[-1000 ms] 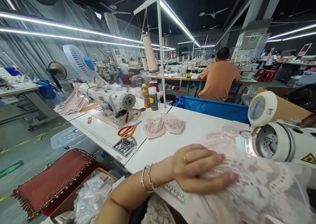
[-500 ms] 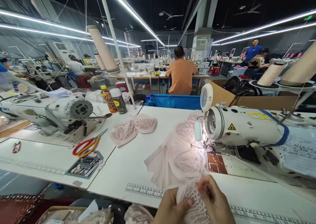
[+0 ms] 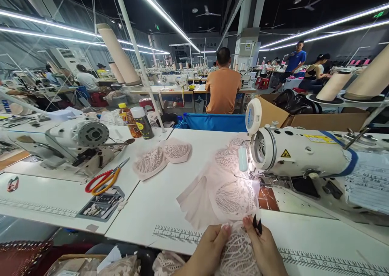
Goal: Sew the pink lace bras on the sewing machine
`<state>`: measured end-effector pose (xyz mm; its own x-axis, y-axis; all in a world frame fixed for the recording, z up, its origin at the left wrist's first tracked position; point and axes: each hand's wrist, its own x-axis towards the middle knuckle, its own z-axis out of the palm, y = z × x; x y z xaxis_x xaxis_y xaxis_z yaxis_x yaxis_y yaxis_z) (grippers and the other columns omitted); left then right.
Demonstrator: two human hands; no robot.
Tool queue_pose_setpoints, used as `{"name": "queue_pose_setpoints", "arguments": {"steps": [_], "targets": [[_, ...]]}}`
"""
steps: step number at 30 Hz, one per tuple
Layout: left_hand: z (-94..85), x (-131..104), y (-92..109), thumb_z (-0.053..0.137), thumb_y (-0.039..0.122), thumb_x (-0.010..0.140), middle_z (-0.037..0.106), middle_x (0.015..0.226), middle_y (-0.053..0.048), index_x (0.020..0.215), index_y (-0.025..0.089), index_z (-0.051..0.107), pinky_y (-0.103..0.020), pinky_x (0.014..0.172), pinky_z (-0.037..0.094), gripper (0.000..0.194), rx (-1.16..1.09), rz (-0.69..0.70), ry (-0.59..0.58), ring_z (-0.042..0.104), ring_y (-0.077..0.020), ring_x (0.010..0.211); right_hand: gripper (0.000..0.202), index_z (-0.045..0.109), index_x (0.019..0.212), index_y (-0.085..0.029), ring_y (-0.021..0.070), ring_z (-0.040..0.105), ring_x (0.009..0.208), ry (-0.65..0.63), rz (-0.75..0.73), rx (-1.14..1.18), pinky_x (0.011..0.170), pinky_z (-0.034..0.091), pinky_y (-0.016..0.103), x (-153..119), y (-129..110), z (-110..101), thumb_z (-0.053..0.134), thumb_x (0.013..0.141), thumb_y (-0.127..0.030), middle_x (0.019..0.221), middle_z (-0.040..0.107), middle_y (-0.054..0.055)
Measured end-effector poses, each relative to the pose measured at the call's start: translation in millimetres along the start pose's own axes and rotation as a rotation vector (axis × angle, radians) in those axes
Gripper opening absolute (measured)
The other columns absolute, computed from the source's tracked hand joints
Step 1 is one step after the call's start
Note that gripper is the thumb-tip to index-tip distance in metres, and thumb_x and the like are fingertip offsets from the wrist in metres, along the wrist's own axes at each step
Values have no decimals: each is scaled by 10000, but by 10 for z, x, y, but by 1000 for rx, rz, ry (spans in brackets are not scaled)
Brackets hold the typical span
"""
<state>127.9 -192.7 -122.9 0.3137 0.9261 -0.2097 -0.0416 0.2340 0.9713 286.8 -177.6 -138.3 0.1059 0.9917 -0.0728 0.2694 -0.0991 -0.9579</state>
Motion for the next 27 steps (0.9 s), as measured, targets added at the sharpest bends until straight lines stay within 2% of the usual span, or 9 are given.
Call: {"name": "queue_pose_setpoints", "arguments": {"steps": [3, 7, 11, 13, 16, 19, 23, 25, 27], "targets": [[-51, 17, 53, 442, 782, 886, 589, 746, -29, 769, 154, 623, -301, 792, 446, 664, 92, -2, -53, 508, -192, 753, 608, 566, 707, -232, 289, 651, 790, -117, -23, -82, 795, 515, 354, 17, -32, -42, 456, 840, -815, 685, 657, 49], [-91, 19, 71, 383, 714, 923, 483, 692, -2, 698, 197, 472, -288, 675, 388, 571, 364, 11, -78, 407, -162, 678, 582, 572, 698, -216, 244, 606, 754, -417, -32, -187, 736, 498, 322, 140, -70, -166, 501, 830, -778, 715, 657, 35], [-37, 14, -21, 349, 713, 902, 460, 657, -10, 651, 224, 392, -312, 634, 369, 552, 498, -38, -8, 402, -171, 641, 521, 556, 679, -220, 200, 546, 683, -548, -51, -224, 647, 469, 288, 246, -127, -218, 544, 809, -725, 663, 609, 0], [36, 15, -116, 341, 764, 865, 490, 656, -33, 627, 232, 396, -333, 653, 398, 586, 486, -77, 102, 444, -197, 655, 461, 528, 639, -229, 192, 530, 635, -511, -96, -286, 610, 450, 287, 256, -147, -173, 513, 853, -637, 621, 602, 3], [174, 6, -264, 326, 830, 843, 587, 706, -74, 656, 216, 505, -357, 757, 463, 666, 319, -35, 246, 550, -251, 762, 319, 529, 645, -242, 210, 569, 636, -310, -256, -378, 660, 469, 319, 231, -131, -45, 448, 891, -428, 648, 647, 37], [259, -29, -290, 424, 873, 802, 684, 817, -108, 760, 169, 637, -375, 899, 476, 736, 60, 27, 233, 617, -298, 908, 215, 566, 716, -246, 229, 614, 691, -149, -374, -316, 720, 493, 337, 219, -74, 59, 475, 854, -384, 700, 665, 50], [148, -28, -70, 641, 783, 753, 733, 907, -133, 971, 138, 697, -397, 910, 507, 683, -445, -156, 48, 678, -310, 933, 397, 464, 646, -253, 193, 535, 598, -155, -102, -105, 619, 480, 303, 247, 17, 33, 538, 824, -600, 577, 517, -17], [16, 45, 54, 639, 740, 788, 739, 960, -138, 1108, 146, 670, -401, 892, 524, 675, -529, -197, 127, 692, -309, 952, 444, 540, 699, -232, 208, 569, 661, -251, 45, -41, 650, 495, 311, 234, 73, -22, 568, 782, -667, 639, 565, -7], [-108, 152, 119, 582, 744, 829, 734, 1005, -149, 1123, 144, 651, -400, 895, 522, 671, -316, -178, 318, 681, -314, 999, 484, 622, 790, -209, 230, 605, 752, -366, 68, -72, 717, 507, 327, 179, 127, -52, 591, 766, -692, 735, 637, 18]]}}
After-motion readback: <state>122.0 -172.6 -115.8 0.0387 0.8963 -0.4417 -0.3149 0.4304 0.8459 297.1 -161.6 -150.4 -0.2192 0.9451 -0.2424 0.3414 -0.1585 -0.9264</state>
